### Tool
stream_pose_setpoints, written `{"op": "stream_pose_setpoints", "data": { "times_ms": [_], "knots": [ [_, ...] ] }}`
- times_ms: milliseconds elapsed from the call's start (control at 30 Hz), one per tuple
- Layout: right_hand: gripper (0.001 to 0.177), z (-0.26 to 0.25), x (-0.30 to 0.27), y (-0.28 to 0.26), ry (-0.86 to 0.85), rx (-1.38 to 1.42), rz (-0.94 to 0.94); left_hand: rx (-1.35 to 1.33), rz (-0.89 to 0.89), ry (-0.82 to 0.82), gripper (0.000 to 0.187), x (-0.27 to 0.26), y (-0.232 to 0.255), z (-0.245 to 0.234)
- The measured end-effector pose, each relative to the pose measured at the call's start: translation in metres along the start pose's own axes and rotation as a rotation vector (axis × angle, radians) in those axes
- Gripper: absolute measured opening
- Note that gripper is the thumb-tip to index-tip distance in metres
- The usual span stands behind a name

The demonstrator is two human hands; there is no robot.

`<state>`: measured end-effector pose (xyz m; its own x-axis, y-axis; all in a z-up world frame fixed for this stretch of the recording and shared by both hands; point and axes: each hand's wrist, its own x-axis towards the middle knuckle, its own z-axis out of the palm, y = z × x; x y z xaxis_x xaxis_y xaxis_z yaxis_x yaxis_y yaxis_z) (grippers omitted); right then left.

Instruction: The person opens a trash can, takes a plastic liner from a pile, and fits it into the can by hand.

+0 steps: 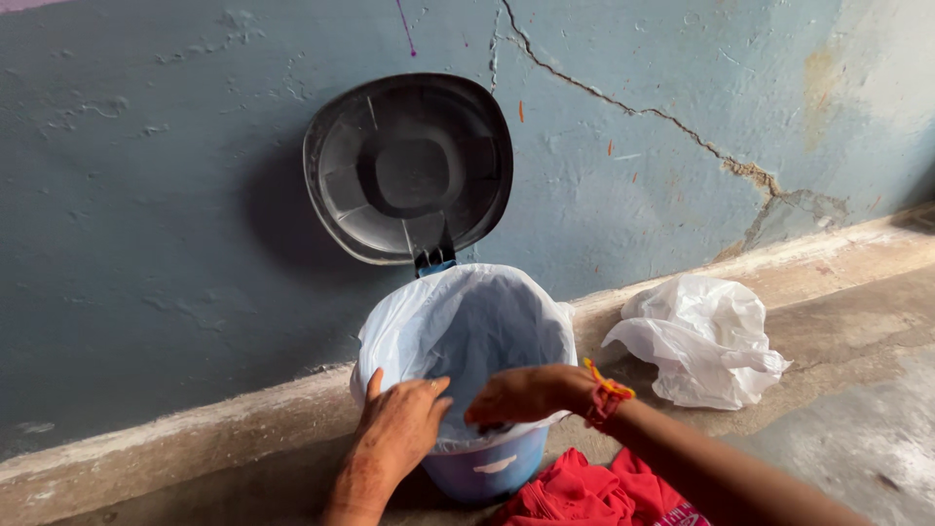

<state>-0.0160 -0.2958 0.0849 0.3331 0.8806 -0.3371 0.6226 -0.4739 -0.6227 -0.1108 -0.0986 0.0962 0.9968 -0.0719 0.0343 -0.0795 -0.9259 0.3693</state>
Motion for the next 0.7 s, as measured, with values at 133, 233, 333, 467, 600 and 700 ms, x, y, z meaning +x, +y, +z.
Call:
{"op": "stream_pose_setpoints", "data": {
  "times_ms": [133,233,333,467,600,700],
  "knots": [
    [0.048,0.0,0.006,0.0,-0.136,-0.042,0.132,0.101,-0.107,-0.274,0.037,-0.006,-0.008,-0.016],
    [0.04,-0.007,0.014,0.014,-0.138,0.168,0.304,-0.003,-0.107,-0.261,0.036,-0.003,-0.013,-0.026],
    [0.039,-0.017,0.027,0.04,0.066,-0.473,0.261,-0.077,0.021,-0.069,0.034,0.011,-0.018,-0.036],
    [0.035,-0.029,0.05,0.073,0.271,-0.099,0.318,-0.244,0.077,0.035,0.029,0.044,-0.023,-0.031],
    [0.034,-0.027,0.094,0.093,0.219,-0.11,0.23,0.03,-0.063,-0.246,0.029,0.091,-0.036,0.01],
    [0.033,-0.031,0.116,0.099,0.222,-0.131,0.306,0.015,-0.023,-0.254,0.03,0.135,-0.067,0.063]
  ]
}}
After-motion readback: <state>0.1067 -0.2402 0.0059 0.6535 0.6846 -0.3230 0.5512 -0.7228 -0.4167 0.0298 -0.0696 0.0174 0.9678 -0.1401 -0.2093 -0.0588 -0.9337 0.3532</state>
